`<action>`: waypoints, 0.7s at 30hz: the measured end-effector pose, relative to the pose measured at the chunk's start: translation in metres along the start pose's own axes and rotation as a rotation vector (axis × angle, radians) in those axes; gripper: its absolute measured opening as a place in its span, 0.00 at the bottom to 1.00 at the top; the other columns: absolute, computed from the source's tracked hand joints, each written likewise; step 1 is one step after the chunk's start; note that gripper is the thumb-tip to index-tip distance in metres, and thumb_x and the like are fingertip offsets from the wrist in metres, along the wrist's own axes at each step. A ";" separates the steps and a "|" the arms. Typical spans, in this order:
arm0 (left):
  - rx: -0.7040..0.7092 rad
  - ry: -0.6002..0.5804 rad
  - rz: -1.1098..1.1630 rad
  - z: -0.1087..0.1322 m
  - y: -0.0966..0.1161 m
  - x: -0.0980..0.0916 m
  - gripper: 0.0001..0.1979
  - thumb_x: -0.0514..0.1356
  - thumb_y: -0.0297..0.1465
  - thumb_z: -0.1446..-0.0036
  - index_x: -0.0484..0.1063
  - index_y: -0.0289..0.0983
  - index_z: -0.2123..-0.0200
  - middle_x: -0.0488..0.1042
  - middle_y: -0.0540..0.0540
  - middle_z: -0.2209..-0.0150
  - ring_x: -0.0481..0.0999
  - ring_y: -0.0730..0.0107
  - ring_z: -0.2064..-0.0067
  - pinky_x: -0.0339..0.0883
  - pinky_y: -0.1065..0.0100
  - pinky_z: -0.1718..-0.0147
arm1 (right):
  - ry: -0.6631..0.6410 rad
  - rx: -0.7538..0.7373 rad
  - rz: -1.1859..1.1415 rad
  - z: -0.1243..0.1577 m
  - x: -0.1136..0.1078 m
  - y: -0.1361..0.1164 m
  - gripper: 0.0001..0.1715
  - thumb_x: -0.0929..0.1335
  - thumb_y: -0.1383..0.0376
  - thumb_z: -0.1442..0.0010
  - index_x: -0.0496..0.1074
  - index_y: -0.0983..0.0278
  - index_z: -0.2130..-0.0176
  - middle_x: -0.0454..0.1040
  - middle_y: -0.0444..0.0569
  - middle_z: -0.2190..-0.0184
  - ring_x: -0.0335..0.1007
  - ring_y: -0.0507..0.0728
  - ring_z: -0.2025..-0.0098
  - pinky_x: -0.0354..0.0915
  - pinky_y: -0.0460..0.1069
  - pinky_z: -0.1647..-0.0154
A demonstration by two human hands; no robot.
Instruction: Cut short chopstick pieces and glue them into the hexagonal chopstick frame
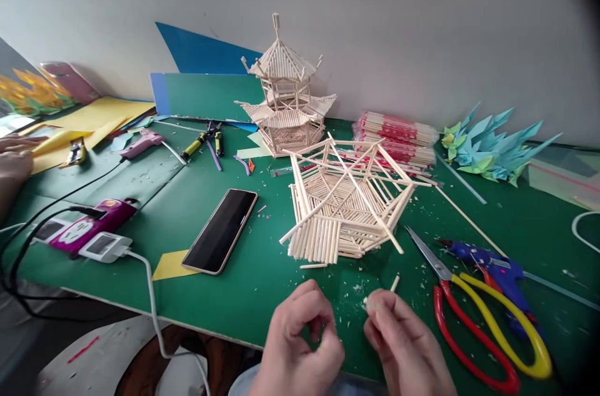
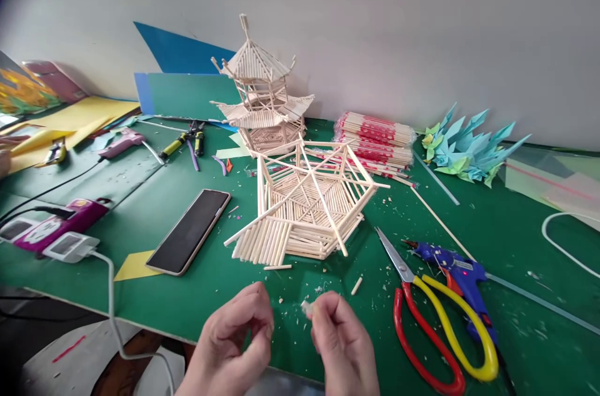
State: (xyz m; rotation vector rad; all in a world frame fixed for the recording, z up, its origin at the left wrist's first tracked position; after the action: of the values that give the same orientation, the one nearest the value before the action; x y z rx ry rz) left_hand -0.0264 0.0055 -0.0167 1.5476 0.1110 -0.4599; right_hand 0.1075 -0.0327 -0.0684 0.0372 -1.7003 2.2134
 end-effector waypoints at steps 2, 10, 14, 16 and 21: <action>-0.034 -0.010 0.003 0.002 -0.002 -0.006 0.11 0.51 0.22 0.56 0.52 0.40 0.82 0.55 0.53 0.80 0.58 0.71 0.77 0.52 0.69 0.78 | 0.018 0.032 -0.045 -0.004 -0.007 0.001 0.14 0.66 0.54 0.44 0.66 0.63 0.71 0.57 0.40 0.80 0.52 0.49 0.78 0.54 0.42 0.80; -0.004 -0.185 -0.072 0.005 -0.008 0.003 0.16 0.50 0.30 0.43 0.50 0.40 0.82 0.53 0.54 0.81 0.56 0.73 0.78 0.53 0.70 0.78 | -0.007 -0.184 0.191 -0.005 -0.001 -0.020 0.14 0.62 0.58 0.39 0.63 0.63 0.74 0.56 0.39 0.79 0.52 0.48 0.77 0.55 0.41 0.77; 0.096 -0.108 0.013 0.000 -0.006 0.011 0.09 0.54 0.29 0.44 0.67 0.35 0.60 0.67 0.48 0.74 0.65 0.71 0.74 0.62 0.72 0.75 | -0.060 -0.237 0.327 -0.003 0.000 -0.024 0.14 0.60 0.59 0.38 0.63 0.62 0.73 0.59 0.41 0.76 0.56 0.50 0.74 0.58 0.42 0.74; 0.186 -0.046 0.025 -0.003 -0.003 0.012 0.11 0.56 0.28 0.45 0.69 0.33 0.59 0.68 0.47 0.74 0.67 0.71 0.75 0.64 0.72 0.76 | -0.071 -0.252 0.360 -0.002 0.000 -0.022 0.14 0.60 0.59 0.39 0.63 0.62 0.74 0.60 0.42 0.76 0.56 0.50 0.73 0.58 0.42 0.73; 0.423 -0.003 -0.055 -0.008 0.001 0.011 0.07 0.57 0.21 0.47 0.75 0.28 0.72 0.71 0.42 0.79 0.71 0.71 0.78 0.65 0.75 0.80 | -0.004 -0.272 0.354 -0.001 0.005 -0.019 0.15 0.63 0.57 0.41 0.65 0.62 0.76 0.61 0.42 0.76 0.57 0.50 0.75 0.58 0.42 0.75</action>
State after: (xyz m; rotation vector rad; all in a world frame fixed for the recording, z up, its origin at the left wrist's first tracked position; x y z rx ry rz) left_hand -0.0145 0.0112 -0.0194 1.9616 0.0551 -0.5537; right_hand 0.1084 -0.0267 -0.0498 -0.3528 -2.1314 2.1881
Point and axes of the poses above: each hand's wrist, its own z-axis away from the middle knuckle, its own x-axis out of the palm, y = z × x, the point moved 1 cm from there along -z, towards the middle knuckle
